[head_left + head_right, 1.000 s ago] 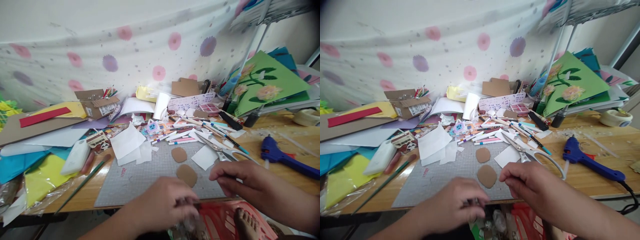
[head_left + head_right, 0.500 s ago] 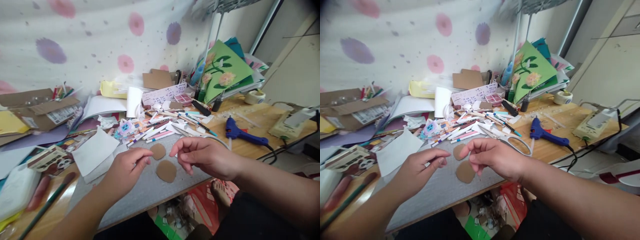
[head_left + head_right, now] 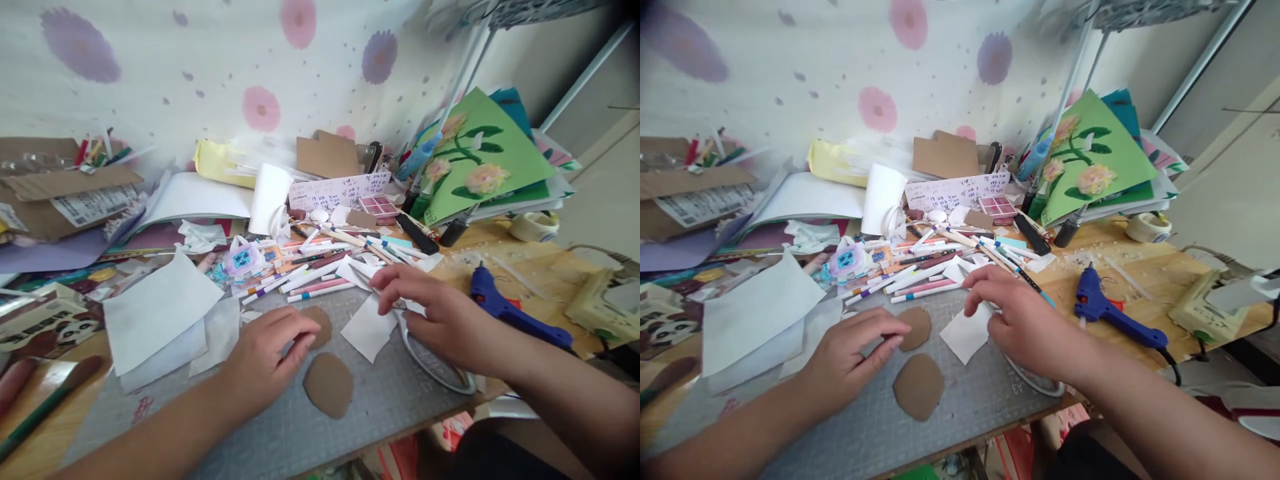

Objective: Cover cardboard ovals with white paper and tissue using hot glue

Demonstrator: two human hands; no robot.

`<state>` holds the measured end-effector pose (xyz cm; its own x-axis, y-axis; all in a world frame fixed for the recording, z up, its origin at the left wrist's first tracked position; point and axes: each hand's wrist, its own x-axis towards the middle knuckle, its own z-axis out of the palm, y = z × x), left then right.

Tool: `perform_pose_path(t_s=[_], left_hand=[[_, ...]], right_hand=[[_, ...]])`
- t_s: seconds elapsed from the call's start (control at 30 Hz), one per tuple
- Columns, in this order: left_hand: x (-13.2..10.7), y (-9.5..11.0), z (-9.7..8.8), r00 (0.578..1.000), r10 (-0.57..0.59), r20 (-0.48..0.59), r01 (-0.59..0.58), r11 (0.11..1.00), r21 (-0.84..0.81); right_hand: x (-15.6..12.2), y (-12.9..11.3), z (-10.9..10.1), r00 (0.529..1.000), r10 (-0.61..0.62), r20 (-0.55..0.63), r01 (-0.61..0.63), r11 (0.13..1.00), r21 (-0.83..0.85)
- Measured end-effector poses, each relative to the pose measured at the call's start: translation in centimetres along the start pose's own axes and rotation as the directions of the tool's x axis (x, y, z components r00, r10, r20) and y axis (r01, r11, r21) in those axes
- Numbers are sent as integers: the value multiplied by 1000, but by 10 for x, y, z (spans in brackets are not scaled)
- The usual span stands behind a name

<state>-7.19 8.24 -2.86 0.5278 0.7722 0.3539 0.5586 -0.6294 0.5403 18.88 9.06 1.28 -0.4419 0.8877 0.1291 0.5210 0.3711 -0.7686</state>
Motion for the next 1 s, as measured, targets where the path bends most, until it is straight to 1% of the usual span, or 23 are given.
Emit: perform_pose_path(t_s=[0.03, 0.07, 0.1, 0.2, 0.27, 0.33, 0.4, 0.47, 0.57, 0.63, 0.73, 0.8, 0.93, 1.0], left_hand=[[-1, -3, -1, 1000, 3, 1, -3, 1000, 11], [-1, -6, -2, 1000, 0, 0, 0, 999, 32], [-1, -8, -3, 1000, -6, 3, 6, 998, 60], [1, -13, -4, 997, -40, 58, 30, 986, 167], [2, -15, -3, 991, -69, 112, 40, 970, 240], [1, -16, -1, 986, -88, 142, 42, 953, 300], [-1, -19, -1, 985, -86, 151, 29, 938, 345], [-3, -21, -1, 985, -67, 159, 3, 927, 376], [-4, -24, 0, 982, -30, 188, -50, 913, 404], [-4, -25, 1, 978, -18, 208, -71, 908, 413], [-4, -27, 4, 978, -17, 207, -72, 907, 415], [-6, -29, 6, 982, -17, 188, -63, 909, 411], [-8, -30, 7, 981, 28, 192, -101, 919, 381], [-8, -28, 6, 988, 21, 155, -78, 924, 374]], right_hand=[[0, 5, -6, 998, -63, 8, 64, 980, -191], [0, 9, -12, 994, -101, 33, 106, 940, -324], [-1, 14, -16, 991, -111, 75, 132, 907, -400], [-1, 26, -21, 973, -86, 213, 177, 873, -454], [0, 30, -20, 963, -78, 257, 195, 861, -469], [2, 31, -20, 962, -47, 270, 179, 852, -492], [2, 31, -22, 968, 18, 251, 123, 836, -535], [1, 30, -24, 973, 100, 209, 41, 815, -578], [-3, 31, -22, 961, 212, 176, -59, 780, -623], [-4, 31, -17, 954, 265, 138, -105, 729, -677], [-3, 26, -9, 952, 301, 49, -159, 627, -763], [0, 21, -4, 952, 305, 19, -171, 584, -794], [4, 15, 5, 948, 317, -36, -218, 562, -798], [5, 15, 7, 945, 322, -54, -239, 570, -786]])
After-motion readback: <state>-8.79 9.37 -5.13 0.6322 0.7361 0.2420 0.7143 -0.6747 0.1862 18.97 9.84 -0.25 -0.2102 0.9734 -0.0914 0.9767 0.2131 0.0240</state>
